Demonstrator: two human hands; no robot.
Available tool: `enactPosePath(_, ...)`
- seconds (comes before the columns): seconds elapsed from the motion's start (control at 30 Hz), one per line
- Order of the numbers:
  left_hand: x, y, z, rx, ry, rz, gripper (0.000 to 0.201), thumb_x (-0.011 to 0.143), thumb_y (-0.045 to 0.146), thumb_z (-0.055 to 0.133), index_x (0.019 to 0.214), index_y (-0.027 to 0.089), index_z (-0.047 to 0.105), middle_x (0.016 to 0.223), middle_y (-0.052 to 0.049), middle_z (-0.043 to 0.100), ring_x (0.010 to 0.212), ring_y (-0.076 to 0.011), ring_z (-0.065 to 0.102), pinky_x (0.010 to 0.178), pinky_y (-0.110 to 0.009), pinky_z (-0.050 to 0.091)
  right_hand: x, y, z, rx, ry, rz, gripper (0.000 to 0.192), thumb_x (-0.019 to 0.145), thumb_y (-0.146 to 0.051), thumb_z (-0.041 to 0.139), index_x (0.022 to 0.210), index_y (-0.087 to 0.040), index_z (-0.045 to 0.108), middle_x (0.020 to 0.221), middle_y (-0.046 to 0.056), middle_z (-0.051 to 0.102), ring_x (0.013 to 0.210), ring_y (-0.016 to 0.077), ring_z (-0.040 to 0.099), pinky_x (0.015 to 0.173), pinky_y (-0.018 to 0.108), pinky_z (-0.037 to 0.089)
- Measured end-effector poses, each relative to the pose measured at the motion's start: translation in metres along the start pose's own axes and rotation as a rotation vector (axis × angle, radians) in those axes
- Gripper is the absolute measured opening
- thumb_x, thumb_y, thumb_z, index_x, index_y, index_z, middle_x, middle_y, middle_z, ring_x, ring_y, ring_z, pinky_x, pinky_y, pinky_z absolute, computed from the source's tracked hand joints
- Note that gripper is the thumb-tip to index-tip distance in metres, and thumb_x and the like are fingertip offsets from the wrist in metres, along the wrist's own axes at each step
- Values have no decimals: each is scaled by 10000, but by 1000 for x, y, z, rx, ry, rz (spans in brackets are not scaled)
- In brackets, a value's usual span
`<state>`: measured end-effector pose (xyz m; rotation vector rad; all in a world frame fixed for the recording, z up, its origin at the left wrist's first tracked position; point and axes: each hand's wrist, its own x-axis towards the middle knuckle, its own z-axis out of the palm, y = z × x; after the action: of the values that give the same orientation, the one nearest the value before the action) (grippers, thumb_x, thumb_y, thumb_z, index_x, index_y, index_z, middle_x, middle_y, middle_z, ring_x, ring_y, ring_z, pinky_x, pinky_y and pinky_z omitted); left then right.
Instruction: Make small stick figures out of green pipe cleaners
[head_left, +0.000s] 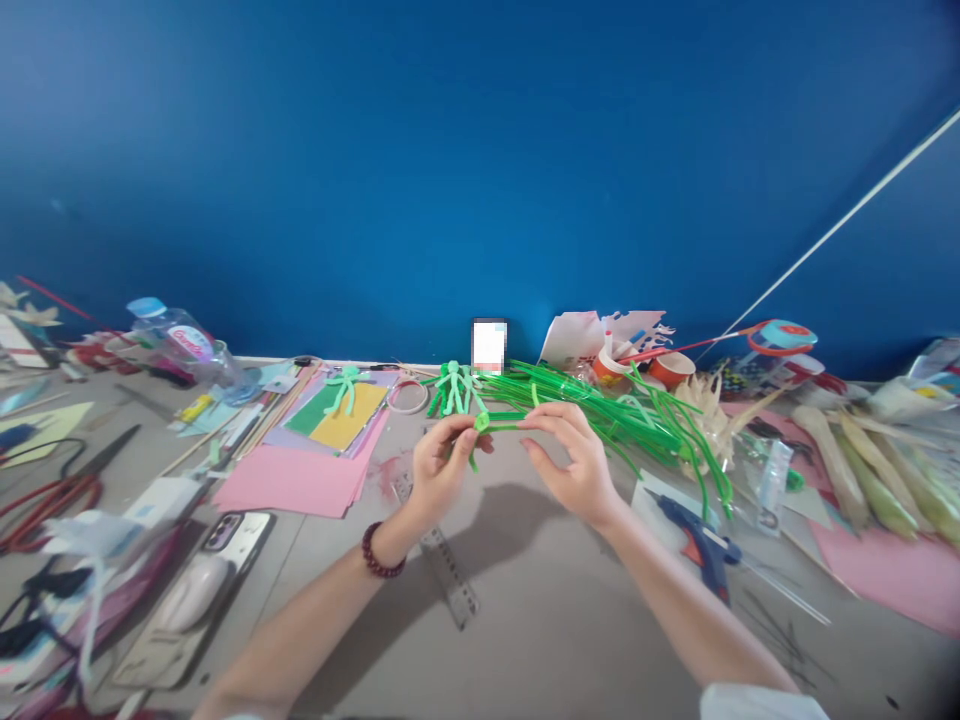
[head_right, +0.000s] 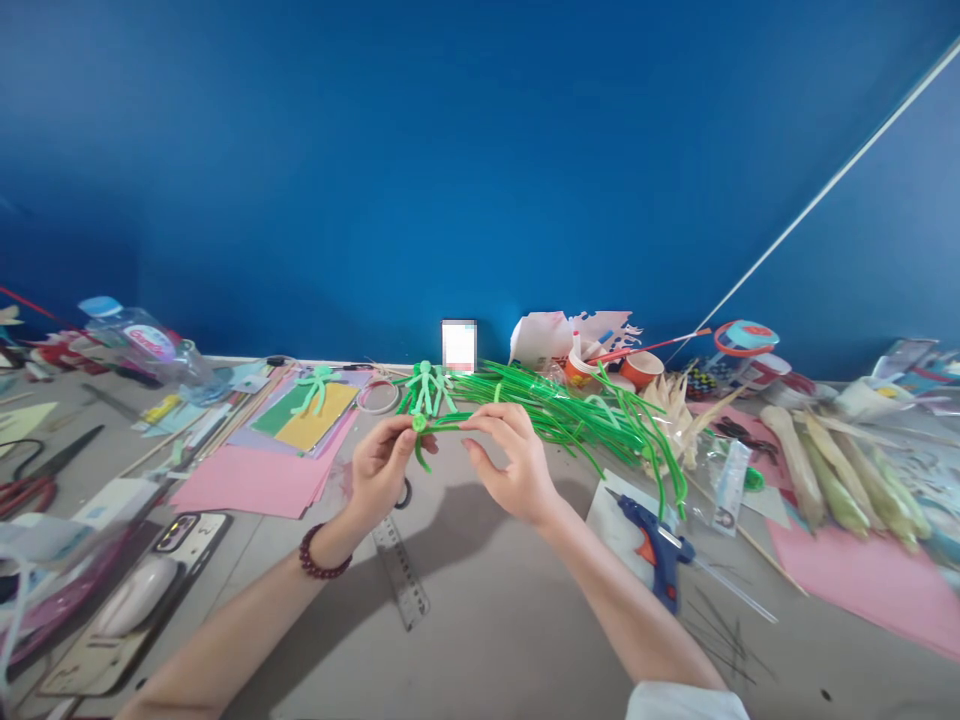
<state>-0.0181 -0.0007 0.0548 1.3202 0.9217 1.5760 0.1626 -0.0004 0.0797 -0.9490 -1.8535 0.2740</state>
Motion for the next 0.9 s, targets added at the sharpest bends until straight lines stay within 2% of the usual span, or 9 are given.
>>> enactPosePath(0.1,-3,3,-4,113,75,96,221,779,402,612,839,195,658,664,-42,656,631,-162,605,604,-267,446,-1,-1,-1,-42,47,-29,207,794,-177,565,968,-257,642,984,77,592,943,239,557,850,425,452)
enactPosePath(0.2,-2,-5,-5,204,23,159,136,749,341,653,789,219,698,741,-60,679,755,-195,621,764,-307,449,-3,1,2,-63,84,-23,177,779,-186,588,924,-262,657,976,73,588,953,244,551,866,439,437)
enactPosePath(0.3,-1,-26,-2,240,-14,149,111,766,300,632,824,232,699,817,-63,686,794,-194,610,811,-315,437,-7,10,18,72,77,54,141,778,-206,597,902,-240,654,968,71,589,939,220,560,850,406,455)
enactPosePath(0.37,-1,-44,1,257,-39,94,133,789,302,600,856,227,687,856,-68,684,811,-194,602,811,-321,440,-14,21,35,246,61,158,106,770,-245,618,870,-218,635,947,71,604,889,200,580,790,364,486)
enactPosePath(0.47,-2,-66,3,271,-97,18,146,799,295,582,873,209,675,903,-78,680,847,-194,596,817,-327,443,-26,45,63,505,68,429,143,760,-308,621,845,-195,598,848,59,629,779,172,607,721,325,514)
enactPosePath(0.53,-2,-74,3,292,-96,11,147,794,274,588,881,194,677,919,-83,677,876,-194,600,829,-321,441,-34,60,77,601,119,576,202,699,-328,672,811,-188,580,783,38,625,725,161,612,710,315,519)
enactPosePath(0.6,-3,-77,2,324,-98,36,160,799,244,577,913,187,675,938,-86,675,895,-191,606,835,-317,446,-38,72,85,670,135,663,243,664,-360,688,788,-181,580,763,32,626,686,152,608,689,309,521)
enactPosePath(0.73,-5,-77,-2,448,-167,160,198,835,197,525,979,196,661,968,-89,678,910,-185,617,838,-327,459,-39,76,83,744,69,718,243,651,-380,691,757,-181,599,737,18,624,635,133,590,643,286,513)
enactPosePath(0.9,0,-86,-14,745,-104,499,166,832,178,545,947,201,663,910,-69,703,839,-186,642,773,-338,469,-39,69,80,903,29,688,220,659,-343,711,799,-197,624,769,11,638,689,135,591,657,272,497)
